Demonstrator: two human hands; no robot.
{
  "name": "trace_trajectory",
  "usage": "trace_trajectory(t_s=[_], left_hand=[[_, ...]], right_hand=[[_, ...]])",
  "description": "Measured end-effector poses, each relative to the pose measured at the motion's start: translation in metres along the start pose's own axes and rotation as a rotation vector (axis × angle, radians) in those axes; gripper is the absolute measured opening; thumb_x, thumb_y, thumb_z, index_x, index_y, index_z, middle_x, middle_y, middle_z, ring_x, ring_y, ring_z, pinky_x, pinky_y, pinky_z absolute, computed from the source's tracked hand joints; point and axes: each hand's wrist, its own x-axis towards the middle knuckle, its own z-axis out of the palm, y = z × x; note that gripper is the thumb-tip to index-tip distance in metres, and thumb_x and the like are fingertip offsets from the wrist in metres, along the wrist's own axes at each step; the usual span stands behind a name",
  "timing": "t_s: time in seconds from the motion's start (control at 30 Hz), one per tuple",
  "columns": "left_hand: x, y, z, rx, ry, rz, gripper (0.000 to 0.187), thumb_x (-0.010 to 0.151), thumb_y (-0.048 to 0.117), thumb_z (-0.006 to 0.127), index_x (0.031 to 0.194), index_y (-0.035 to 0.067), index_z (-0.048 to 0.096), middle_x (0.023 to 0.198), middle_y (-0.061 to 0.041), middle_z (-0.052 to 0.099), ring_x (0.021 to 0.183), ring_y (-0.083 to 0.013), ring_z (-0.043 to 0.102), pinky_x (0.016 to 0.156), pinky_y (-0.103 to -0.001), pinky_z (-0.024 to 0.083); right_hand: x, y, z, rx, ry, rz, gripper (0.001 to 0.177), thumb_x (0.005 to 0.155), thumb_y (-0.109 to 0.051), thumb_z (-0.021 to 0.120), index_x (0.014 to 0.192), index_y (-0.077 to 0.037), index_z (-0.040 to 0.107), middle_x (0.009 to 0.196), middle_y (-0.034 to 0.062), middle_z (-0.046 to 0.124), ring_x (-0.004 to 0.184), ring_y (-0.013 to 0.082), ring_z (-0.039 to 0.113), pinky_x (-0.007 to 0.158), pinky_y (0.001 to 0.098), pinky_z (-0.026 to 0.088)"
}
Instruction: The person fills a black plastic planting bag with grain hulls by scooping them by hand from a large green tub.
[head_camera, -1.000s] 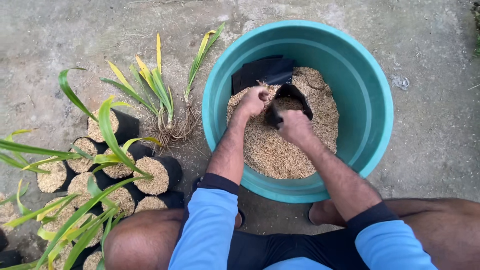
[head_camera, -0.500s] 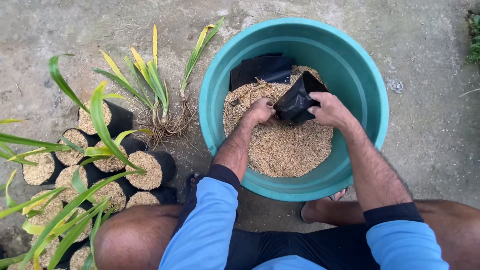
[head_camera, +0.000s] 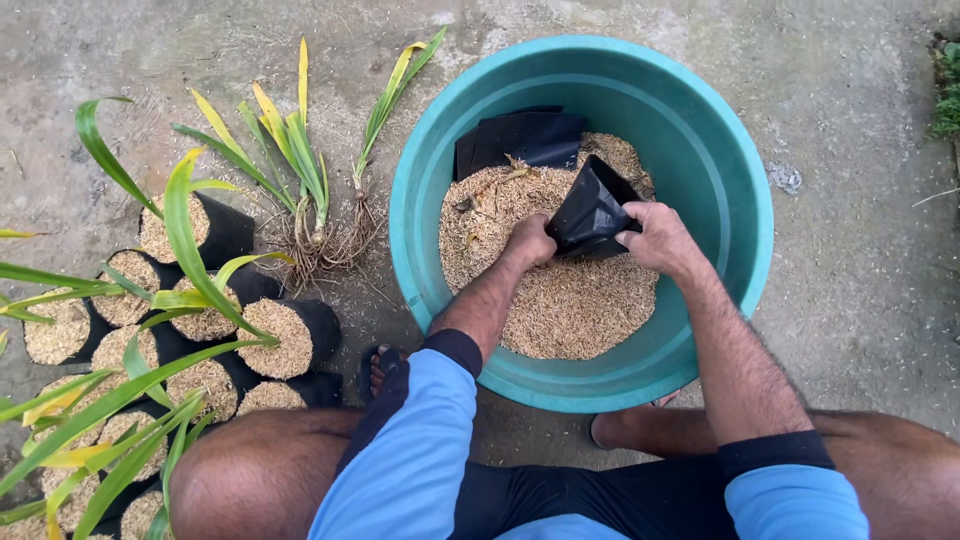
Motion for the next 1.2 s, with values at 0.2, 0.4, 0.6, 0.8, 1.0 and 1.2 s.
trace_trajectory(t_s=[0.2, 0.4, 0.6, 0.8, 1.0, 1.2], left_hand=[[-0.020, 0.020, -0.023, -0.333, -0.108, -0.031, 0.015, 0.091, 0.008, 0.055, 0.101, 0.002, 0.064, 0.070, -0.022, 0.072, 0.057, -0.0276, 0.075, 0.052, -0.035, 0.066], [-0.020, 0.022, -0.018, -0.335, -0.236, -0.048, 0.015, 0.088, 0.004, 0.058, 0.102, 0.000, 0.059, 0.071, -0.020, 0.073, 0.057, -0.0242, 0.075, 0.054, -0.033, 0.065], [-0.034, 0.031, -0.033, -0.083, -0.242, 0.164, 0.052, 0.083, -0.001, 0.070, 0.129, 0.024, 0.062, 0.089, -0.019, 0.073, 0.060, -0.0249, 0.075, 0.055, -0.031, 0.068], [-0.018, 0.011, -0.023, 0.279, -0.108, 0.375, 0.026, 0.085, 0.011, 0.063, 0.103, 0.021, 0.077, 0.099, -0.011, 0.077, 0.107, -0.0369, 0.072, 0.092, -0.049, 0.059], [-0.034, 0.021, -0.027, 0.390, -0.145, 0.363, 0.028, 0.082, 0.010, 0.056, 0.099, 0.014, 0.077, 0.097, -0.019, 0.075, 0.105, -0.0407, 0.071, 0.089, -0.051, 0.059], [-0.040, 0.030, -0.026, 0.400, -0.163, 0.350, 0.029, 0.079, 0.011, 0.055, 0.097, 0.014, 0.078, 0.097, -0.020, 0.076, 0.106, -0.0413, 0.071, 0.089, -0.050, 0.058]], right_hand=[[-0.022, -0.047, -0.031, 0.274, -0.256, 0.002, 0.021, 0.078, -0.007, 0.076, 0.099, -0.007, 0.074, 0.100, 0.0047, 0.072, 0.100, 0.0206, 0.064, 0.084, 0.0362, 0.054], [-0.025, -0.090, -0.034, -0.051, -0.242, 0.184, 0.062, 0.071, -0.037, 0.094, 0.110, 0.007, 0.075, 0.113, 0.0277, 0.074, 0.120, 0.0386, 0.067, 0.094, 0.0511, 0.052], [0.002, -0.027, 0.021, -0.065, -0.184, 0.282, 0.057, 0.070, -0.032, 0.079, 0.114, 0.004, 0.073, 0.111, 0.0252, 0.073, 0.118, 0.0396, 0.067, 0.092, 0.0511, 0.055], [-0.037, -0.091, -0.005, 0.040, -0.183, 0.201, 0.082, 0.062, -0.043, 0.091, 0.121, 0.010, 0.070, 0.120, 0.0295, 0.071, 0.125, 0.0420, 0.064, 0.097, 0.0514, 0.053], [0.001, -0.016, 0.055, -0.146, -0.223, 0.166, 0.067, 0.072, -0.027, 0.083, 0.126, 0.010, 0.068, 0.129, 0.0255, 0.069, 0.130, 0.0386, 0.060, 0.104, 0.0530, 0.053], [-0.001, 0.024, 0.059, -0.141, -0.301, 0.241, 0.052, 0.073, -0.027, 0.073, 0.113, 0.006, 0.074, 0.113, 0.0269, 0.075, 0.122, 0.0384, 0.066, 0.094, 0.0515, 0.052]])
